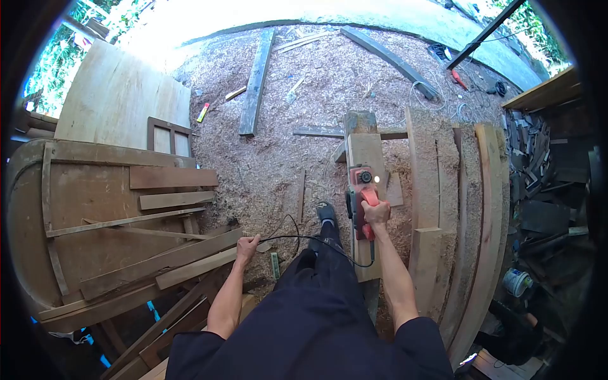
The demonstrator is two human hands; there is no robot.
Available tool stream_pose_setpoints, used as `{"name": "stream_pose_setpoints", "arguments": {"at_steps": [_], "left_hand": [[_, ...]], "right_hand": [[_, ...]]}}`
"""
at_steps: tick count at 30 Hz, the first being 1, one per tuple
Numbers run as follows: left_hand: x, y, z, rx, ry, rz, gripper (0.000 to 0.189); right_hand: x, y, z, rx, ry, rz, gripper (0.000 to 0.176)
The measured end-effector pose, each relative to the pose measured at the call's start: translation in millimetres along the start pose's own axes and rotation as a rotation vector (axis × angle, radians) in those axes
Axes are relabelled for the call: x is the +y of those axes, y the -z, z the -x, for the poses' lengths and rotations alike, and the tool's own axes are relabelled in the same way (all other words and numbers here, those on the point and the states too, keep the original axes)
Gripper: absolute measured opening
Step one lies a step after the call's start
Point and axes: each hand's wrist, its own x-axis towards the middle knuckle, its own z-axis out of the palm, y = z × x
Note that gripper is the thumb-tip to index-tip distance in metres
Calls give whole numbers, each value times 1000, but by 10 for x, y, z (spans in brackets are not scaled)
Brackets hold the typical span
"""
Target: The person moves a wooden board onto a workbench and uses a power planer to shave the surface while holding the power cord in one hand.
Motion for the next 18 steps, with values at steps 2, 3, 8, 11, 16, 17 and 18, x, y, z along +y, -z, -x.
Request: {"name": "stream_pose_setpoints", "arguments": {"at_steps": [2, 3, 8, 11, 16, 17, 18], "left_hand": [[87, 10, -56, 11, 1, -8, 48], [126, 16, -80, 26, 2, -15, 48], [205, 40, -183, 46, 11, -2, 48], [261, 67, -244, 41, 27, -7, 47], [260, 63, -369, 42, 49, -15, 47], [278, 64, -377, 55, 60, -8, 48], [310, 63, -374, 66, 72, 0, 48]], "right_hand": [[-25, -43, -105, -1, -8, 19, 24], [-47, -55, -147, -2, -12, 36, 24], [-196, -95, -346, -25, -34, 25, 24], [-369, -69, -439, -31, -54, 16, 25], [-351, -225, -705, -22, -29, -46, 25], [-362, -251, -761, -26, -29, -18, 25], [-378, -267, -812, -30, -30, 12, 25]]}}
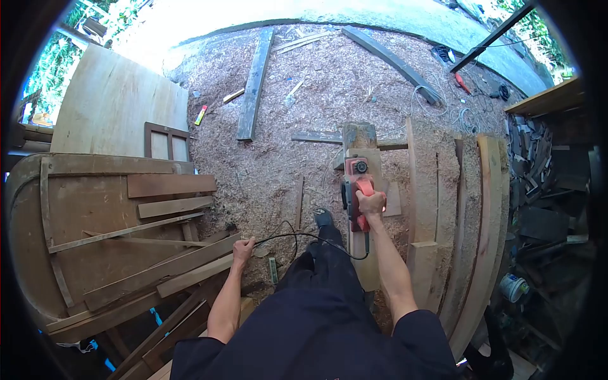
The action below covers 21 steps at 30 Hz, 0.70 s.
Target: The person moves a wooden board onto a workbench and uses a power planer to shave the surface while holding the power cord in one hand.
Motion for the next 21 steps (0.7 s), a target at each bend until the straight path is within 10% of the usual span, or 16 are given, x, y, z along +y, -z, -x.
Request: {"name": "stream_pose_setpoints", "arguments": {"at_steps": [21], "left_hand": [[150, 53, 225, 102, 86, 45, 48]], "right_hand": [[-561, -384, -994, 27, 65, -33, 25]]}}
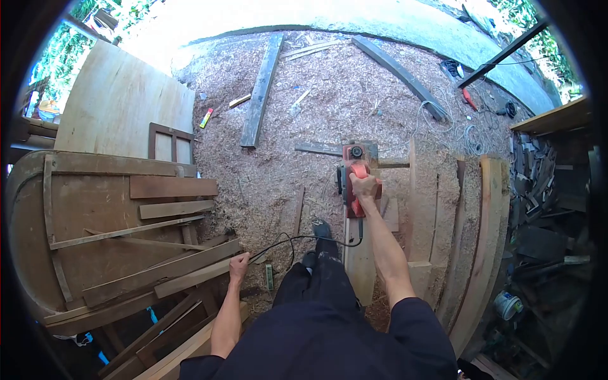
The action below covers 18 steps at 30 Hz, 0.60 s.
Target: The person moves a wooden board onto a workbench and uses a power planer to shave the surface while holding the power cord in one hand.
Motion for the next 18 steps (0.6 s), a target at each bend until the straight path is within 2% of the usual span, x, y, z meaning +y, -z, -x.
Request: {"name": "stream_pose_setpoints", "arguments": {"at_steps": [8, 13, 16, 18], "left_hand": [[-302, -9, 106, 16, 45, 42, 49], [-427, -95, 212, 5, 29, 105, 49], [-409, -46, 342, -74, 27, 68, 48], [-479, -44, 485, -106, 13, 92, 49]], "right_hand": [[-58, 202, 239, -40, 55, -81, 25], [52, 626, 908, -81, 54, -64, 25], [114, 848, 1333, -156, -45, -111, 24], [135, 1011, 1697, -178, -208, -91, 25]]}}
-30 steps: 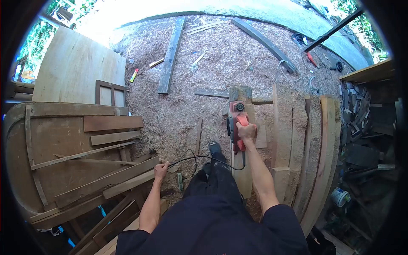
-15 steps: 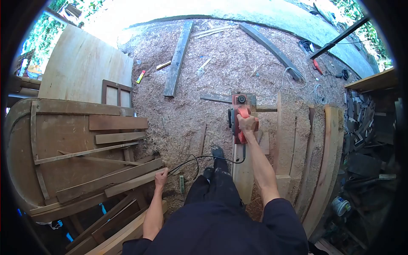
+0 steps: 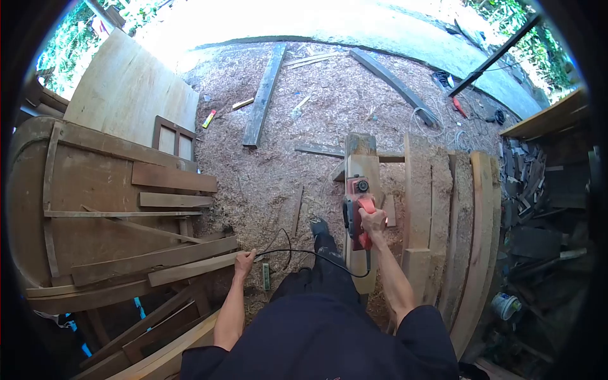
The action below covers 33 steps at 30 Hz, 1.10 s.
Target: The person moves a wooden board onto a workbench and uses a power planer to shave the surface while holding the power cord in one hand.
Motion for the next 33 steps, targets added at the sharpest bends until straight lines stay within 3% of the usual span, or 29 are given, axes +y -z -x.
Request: {"name": "stream_pose_setpoints", "arguments": {"at_steps": [12, 16, 17, 21, 23, 26, 30, 33], "left_hand": [[-982, -68, 674, -65, -203, 1, 47], [-1183, -174, 939, -78, -192, 36, 47], [-1228, -188, 993, -81, -191, 35, 47], [-1255, -237, 1223, -154, -168, -19, 46], [-1235, -310, 1358, -140, -225, 2, 45], [-1325, -409, 1433, -202, -229, -82, 45], [-1514, -622, 1500, -193, -240, -100, 46], [-1407, -669, 1674, -209, -217, -146, 47]], "right_hand": [[1098, 364, 1878, 114, -42, -24, 27], [1836, 417, 2142, 135, -13, 47, 30], [1964, 439, 2221, 120, -87, 9, 32], [2196, 621, 2646, 133, -90, 28, 31], [2352, 687, 2775, 127, -78, -59, 19], [2581, 787, 2943, 92, -83, -35, 30], [2895, 882, 3102, 164, 20, 118, 24], [2714, 973, 3199, 98, -30, 78, 26]]}}
